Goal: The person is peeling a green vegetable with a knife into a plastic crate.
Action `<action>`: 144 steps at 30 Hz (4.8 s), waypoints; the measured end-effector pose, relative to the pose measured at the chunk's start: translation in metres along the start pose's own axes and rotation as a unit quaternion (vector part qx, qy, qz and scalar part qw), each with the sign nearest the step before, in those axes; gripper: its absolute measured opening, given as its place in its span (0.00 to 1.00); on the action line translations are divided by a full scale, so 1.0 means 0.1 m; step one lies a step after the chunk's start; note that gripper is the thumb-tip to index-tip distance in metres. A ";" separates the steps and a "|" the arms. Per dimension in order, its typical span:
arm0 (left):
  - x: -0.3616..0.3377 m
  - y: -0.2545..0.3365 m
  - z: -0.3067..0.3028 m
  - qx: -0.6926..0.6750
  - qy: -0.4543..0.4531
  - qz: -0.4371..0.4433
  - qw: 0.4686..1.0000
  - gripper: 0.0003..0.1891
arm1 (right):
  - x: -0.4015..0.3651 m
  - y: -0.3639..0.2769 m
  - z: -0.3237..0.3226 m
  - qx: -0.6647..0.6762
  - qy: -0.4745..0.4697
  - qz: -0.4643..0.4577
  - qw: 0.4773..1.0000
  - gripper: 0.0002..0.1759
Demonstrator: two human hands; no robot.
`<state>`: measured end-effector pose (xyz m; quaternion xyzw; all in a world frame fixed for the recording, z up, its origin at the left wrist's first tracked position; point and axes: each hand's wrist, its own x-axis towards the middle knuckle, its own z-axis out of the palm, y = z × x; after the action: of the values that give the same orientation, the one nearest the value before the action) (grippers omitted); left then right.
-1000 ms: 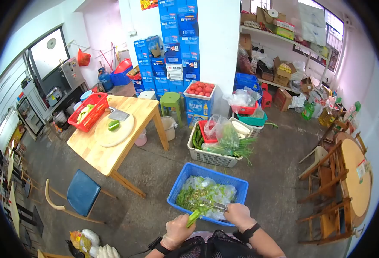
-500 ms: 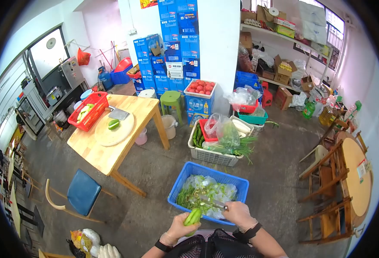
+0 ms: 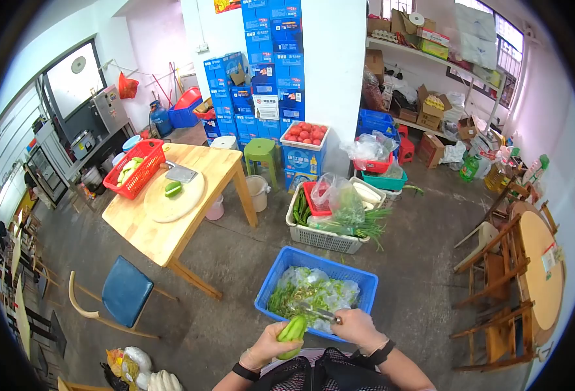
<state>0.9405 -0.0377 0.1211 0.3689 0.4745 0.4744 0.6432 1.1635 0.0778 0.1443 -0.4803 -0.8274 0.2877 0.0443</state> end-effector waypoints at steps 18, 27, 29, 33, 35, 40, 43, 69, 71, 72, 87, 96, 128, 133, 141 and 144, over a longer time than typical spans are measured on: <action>0.06 0.06 0.11 0.452 0.133 0.260 0.843 0.16 | -0.06 -0.21 -0.17 -0.015 -0.013 -0.020 1.000 0.13; 0.02 0.03 0.02 0.059 0.079 0.076 0.992 0.14 | 0.05 0.15 0.02 -0.040 0.008 0.020 0.999 0.12; 0.09 -0.02 -0.01 -0.007 0.045 0.050 0.998 0.15 | 0.00 -0.04 -0.06 -0.021 0.042 0.014 0.999 0.12; 0.10 0.08 0.14 -0.131 0.049 -0.020 0.990 0.17 | -0.04 -0.36 -0.02 0.015 0.120 -0.115 0.986 0.07; 0.11 0.08 0.17 -0.150 0.071 -0.024 0.986 0.17 | -0.02 -0.36 0.05 -0.036 0.153 -0.171 0.973 0.05; 0.10 -0.02 0.02 -0.171 0.041 -0.103 0.979 0.16 | 0.07 -0.11 0.10 -0.080 0.190 -0.117 0.972 0.05; 0.07 0.07 0.05 -0.196 0.050 -0.134 0.970 0.15 | 0.10 -0.05 0.14 -0.096 0.181 -0.097 0.974 0.04; -0.09 -0.09 -0.06 -0.215 0.005 -0.154 0.964 0.16 | -0.05 -0.09 0.05 -0.065 0.054 -0.024 0.996 0.10; -0.07 -0.09 -0.04 -0.202 0.013 -0.157 0.967 0.16 | -0.09 -0.25 0.03 -0.036 0.079 -0.056 0.995 0.10; -0.06 -0.09 -0.04 -0.204 0.010 -0.157 0.966 0.16 | -0.10 -0.31 0.04 -0.047 0.080 -0.073 0.993 0.09; -0.05 -0.08 -0.06 -0.167 -0.009 -0.134 0.977 0.18 | -0.06 -0.30 0.07 -0.026 0.072 -0.082 0.994 0.10; -0.07 -0.03 -0.05 -0.107 -0.017 -0.054 0.993 0.17 | 0.00 -0.05 0.10 -0.029 0.074 -0.024 0.997 0.11; -0.04 0.00 0.04 -0.190 0.034 -0.043 0.980 0.19 | 0.00 -0.20 -0.03 -0.045 0.167 -0.044 0.984 0.10; -0.04 0.13 0.21 -0.178 0.086 -0.049 0.979 0.17 | -0.02 -0.41 0.07 -0.033 0.174 -0.124 0.976 0.09; -0.01 0.05 0.12 -0.206 0.067 -0.095 0.972 0.16 | 0.13 -0.05 0.20 -0.109 0.187 -0.088 0.972 0.05; -0.10 0.09 0.04 -0.214 0.034 -0.091 0.972 0.17 | 0.18 0.20 0.17 -0.149 0.153 0.008 0.977 0.06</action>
<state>0.9407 -0.0450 0.1329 0.1616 0.4146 0.5167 0.7314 1.1633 0.0921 0.1168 -0.5263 -0.8406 0.0844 0.0964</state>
